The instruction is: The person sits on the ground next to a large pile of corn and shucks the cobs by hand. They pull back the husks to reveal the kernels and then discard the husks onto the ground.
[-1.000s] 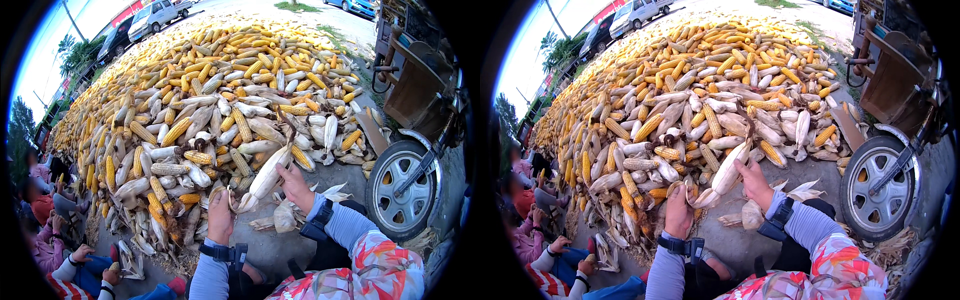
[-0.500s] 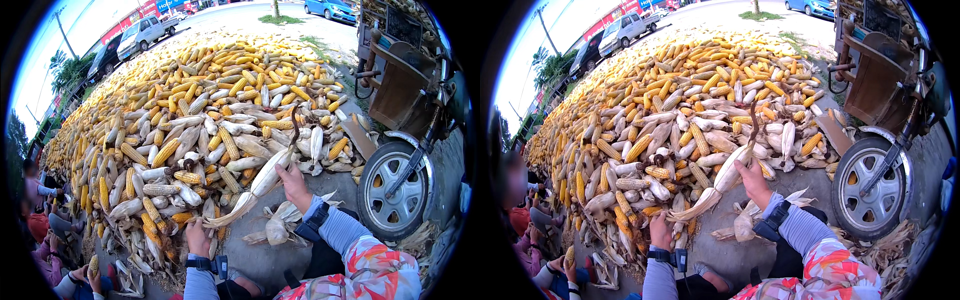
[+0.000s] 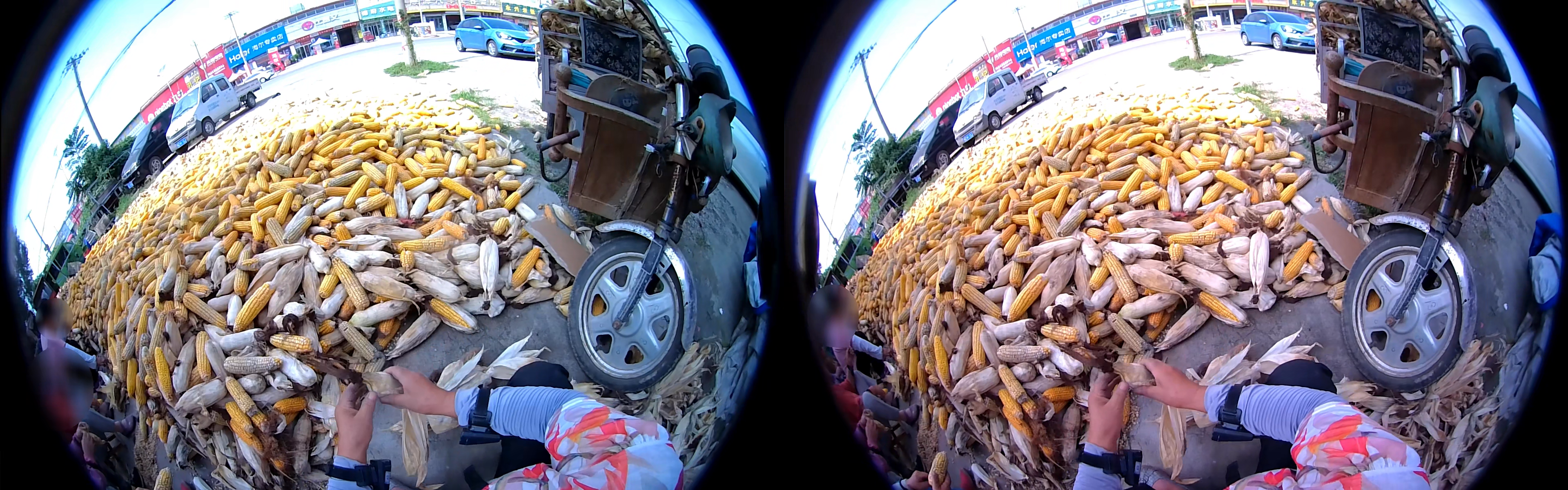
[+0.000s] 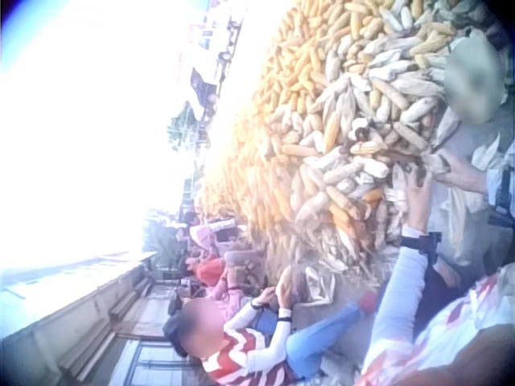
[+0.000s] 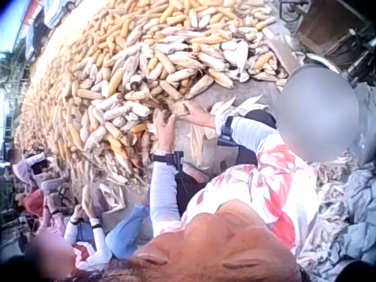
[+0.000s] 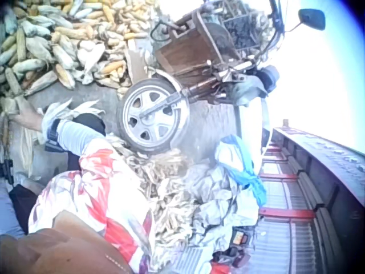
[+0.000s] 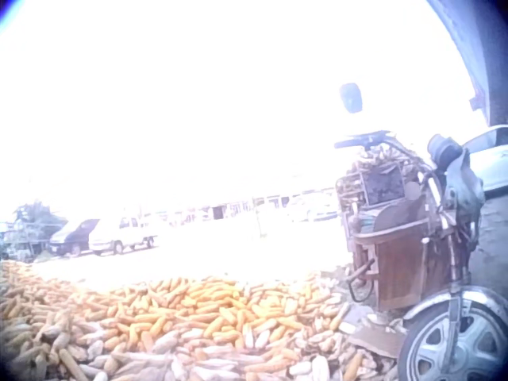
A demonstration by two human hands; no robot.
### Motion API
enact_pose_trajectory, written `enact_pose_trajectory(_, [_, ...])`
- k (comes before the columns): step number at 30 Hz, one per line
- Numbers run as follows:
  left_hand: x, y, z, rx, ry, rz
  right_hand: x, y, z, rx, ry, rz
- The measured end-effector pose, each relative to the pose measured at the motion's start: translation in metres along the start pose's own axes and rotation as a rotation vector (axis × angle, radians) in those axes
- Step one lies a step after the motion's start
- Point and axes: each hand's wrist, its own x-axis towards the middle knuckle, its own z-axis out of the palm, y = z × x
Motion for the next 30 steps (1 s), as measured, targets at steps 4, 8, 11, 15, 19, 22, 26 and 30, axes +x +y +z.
enact_pose_trajectory(4, [-0.005, 0.003, -0.007, 0.063, 0.029, -0.049, -0.009, 0.006, 0.017, -0.039, -0.07, -0.017])
enact_pose_trajectory(8, [-0.01, 0.01, -0.004, 0.082, 0.099, -0.007, -0.008, 0.007, 0.019, -0.036, -0.103, -0.021])
enact_pose_trajectory(11, [-0.014, 0.015, -0.001, 0.081, 0.125, 0.001, -0.009, -0.001, 0.017, -0.03, -0.111, -0.003])
enact_pose_trajectory(15, [-0.011, 0.005, -0.003, 0.08, 0.116, 0.039, -0.01, 0.002, 0.014, -0.053, -0.109, -0.031])
enact_pose_trajectory(19, [-0.011, 0.008, 0.001, 0.113, 0.127, 0.061, -0.011, 0.002, 0.014, -0.032, -0.093, -0.041])
enact_pose_trajectory(22, [-0.012, 0.014, 0.002, 0.162, 0.112, 0.075, -0.011, 0.0, 0.014, -0.027, -0.103, -0.025])
enact_pose_trajectory(26, [-0.012, 0.016, 0.002, 0.291, 0.117, 0.128, -0.012, 0.003, 0.015, -0.046, -0.113, -0.018])
enact_pose_trajectory(30, [-0.014, 0.026, 0.004, 0.339, 0.116, 0.125, -0.013, 0.002, 0.014, -0.015, -0.119, -0.013])
